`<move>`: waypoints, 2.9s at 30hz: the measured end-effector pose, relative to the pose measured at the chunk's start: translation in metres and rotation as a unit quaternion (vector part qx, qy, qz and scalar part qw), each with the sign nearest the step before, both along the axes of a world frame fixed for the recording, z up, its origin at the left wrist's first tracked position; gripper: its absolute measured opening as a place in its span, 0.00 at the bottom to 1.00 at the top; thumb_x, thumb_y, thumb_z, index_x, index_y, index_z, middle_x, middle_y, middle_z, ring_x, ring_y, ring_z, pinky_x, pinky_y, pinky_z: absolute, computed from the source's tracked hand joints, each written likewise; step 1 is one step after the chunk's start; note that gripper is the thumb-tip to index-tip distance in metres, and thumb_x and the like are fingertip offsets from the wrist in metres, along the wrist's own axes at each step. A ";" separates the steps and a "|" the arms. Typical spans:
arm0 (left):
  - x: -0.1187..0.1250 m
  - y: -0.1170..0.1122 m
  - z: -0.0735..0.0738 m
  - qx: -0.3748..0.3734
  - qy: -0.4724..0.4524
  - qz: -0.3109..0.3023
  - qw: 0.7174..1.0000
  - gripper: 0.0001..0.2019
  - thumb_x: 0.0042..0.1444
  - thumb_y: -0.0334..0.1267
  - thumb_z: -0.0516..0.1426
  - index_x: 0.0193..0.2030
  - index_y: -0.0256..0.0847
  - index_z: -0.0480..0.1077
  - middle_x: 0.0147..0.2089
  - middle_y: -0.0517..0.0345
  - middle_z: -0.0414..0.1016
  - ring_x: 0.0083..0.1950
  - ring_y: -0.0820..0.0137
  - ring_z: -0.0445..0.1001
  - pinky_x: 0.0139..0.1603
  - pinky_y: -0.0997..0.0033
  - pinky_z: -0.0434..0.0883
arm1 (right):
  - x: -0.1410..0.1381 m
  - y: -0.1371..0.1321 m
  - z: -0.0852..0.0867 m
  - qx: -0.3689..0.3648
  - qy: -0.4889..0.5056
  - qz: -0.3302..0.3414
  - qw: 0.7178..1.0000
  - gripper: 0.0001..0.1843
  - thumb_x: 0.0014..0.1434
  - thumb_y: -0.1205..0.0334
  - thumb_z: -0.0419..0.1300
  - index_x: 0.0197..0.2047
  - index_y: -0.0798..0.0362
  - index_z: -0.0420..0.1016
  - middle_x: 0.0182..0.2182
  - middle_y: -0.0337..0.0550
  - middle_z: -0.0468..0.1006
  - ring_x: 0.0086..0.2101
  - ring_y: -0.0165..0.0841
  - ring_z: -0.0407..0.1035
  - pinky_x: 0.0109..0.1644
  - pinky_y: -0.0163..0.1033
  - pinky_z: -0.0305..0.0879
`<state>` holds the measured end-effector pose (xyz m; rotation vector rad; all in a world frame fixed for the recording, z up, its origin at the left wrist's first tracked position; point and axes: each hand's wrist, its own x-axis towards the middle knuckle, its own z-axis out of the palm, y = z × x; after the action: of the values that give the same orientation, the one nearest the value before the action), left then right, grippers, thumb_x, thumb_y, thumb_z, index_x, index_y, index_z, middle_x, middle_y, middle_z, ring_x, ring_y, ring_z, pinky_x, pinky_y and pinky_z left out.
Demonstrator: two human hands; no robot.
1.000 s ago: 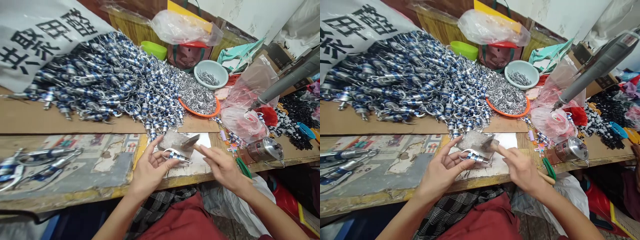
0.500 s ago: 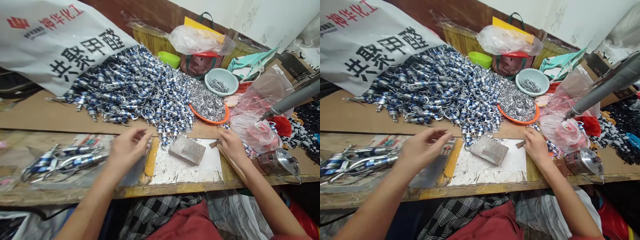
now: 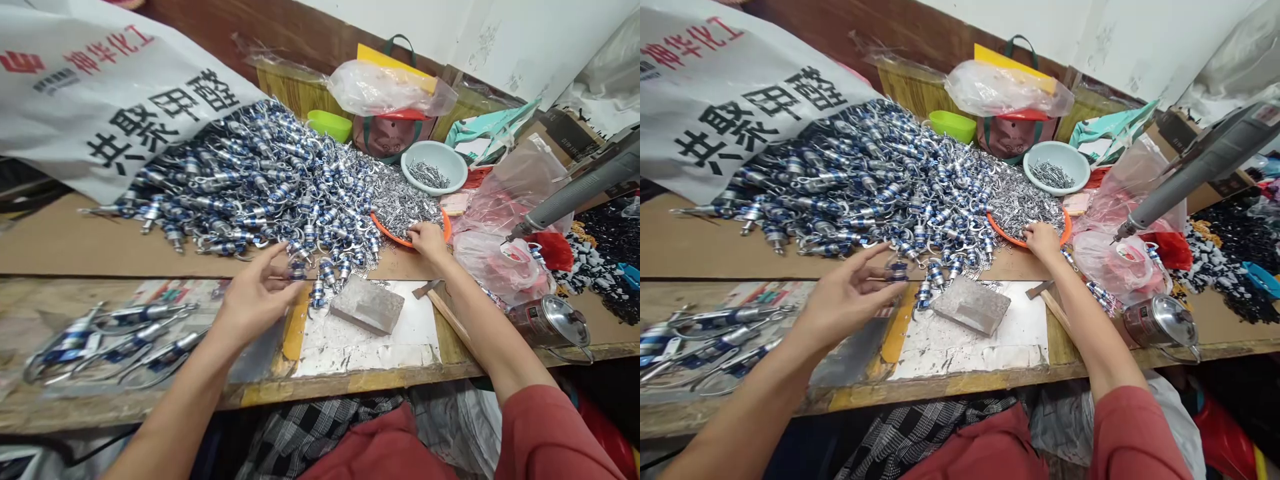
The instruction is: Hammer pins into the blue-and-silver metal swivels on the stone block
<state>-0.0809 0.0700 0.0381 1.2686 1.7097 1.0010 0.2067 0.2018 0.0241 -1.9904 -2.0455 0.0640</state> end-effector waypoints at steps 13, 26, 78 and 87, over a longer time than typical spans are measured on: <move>0.057 -0.041 -0.008 0.078 -0.118 -0.041 0.989 0.07 0.39 0.41 0.64 0.26 0.42 0.77 0.34 0.55 0.79 0.38 0.64 0.75 0.43 0.66 0.71 | 0.026 -0.005 -0.003 0.068 0.116 -0.051 0.990 0.07 0.49 0.63 0.60 0.30 0.56 0.78 0.28 0.43 0.79 0.30 0.33 0.71 0.37 0.34 0.63; 0.059 -0.051 -0.031 0.244 -0.056 -0.114 0.962 0.05 0.48 0.34 0.60 0.31 0.41 0.78 0.35 0.53 0.80 0.38 0.67 0.77 0.44 0.69 0.73 | -0.020 -0.065 0.016 0.080 0.239 0.077 0.965 0.06 0.51 0.63 0.58 0.28 0.55 0.76 0.25 0.40 0.78 0.26 0.30 0.70 0.31 0.34 0.67; 0.069 -0.072 -0.016 0.004 -0.323 -0.071 0.944 0.27 0.46 0.39 0.61 0.53 0.37 0.63 0.35 0.56 0.74 0.39 0.70 0.74 0.41 0.72 0.73 | -0.040 -0.149 0.029 -0.005 0.322 0.273 0.906 0.06 0.55 0.63 0.60 0.30 0.53 0.79 0.28 0.41 0.79 0.30 0.30 0.72 0.35 0.34 0.68; 0.072 -0.070 -0.035 -0.012 -0.330 -0.093 0.939 0.29 0.49 0.40 0.59 0.58 0.40 0.56 0.34 0.58 0.67 0.40 0.68 0.73 0.43 0.67 0.71 | 0.011 -0.010 0.006 -0.020 0.008 0.048 0.999 0.11 0.54 0.67 0.57 0.40 0.51 0.78 0.38 0.45 0.79 0.42 0.38 0.70 0.46 0.42 0.63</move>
<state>-0.0094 0.0004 0.0034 0.9088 1.0598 1.1228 0.2173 0.1919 0.0299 -1.9078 -2.1447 0.1407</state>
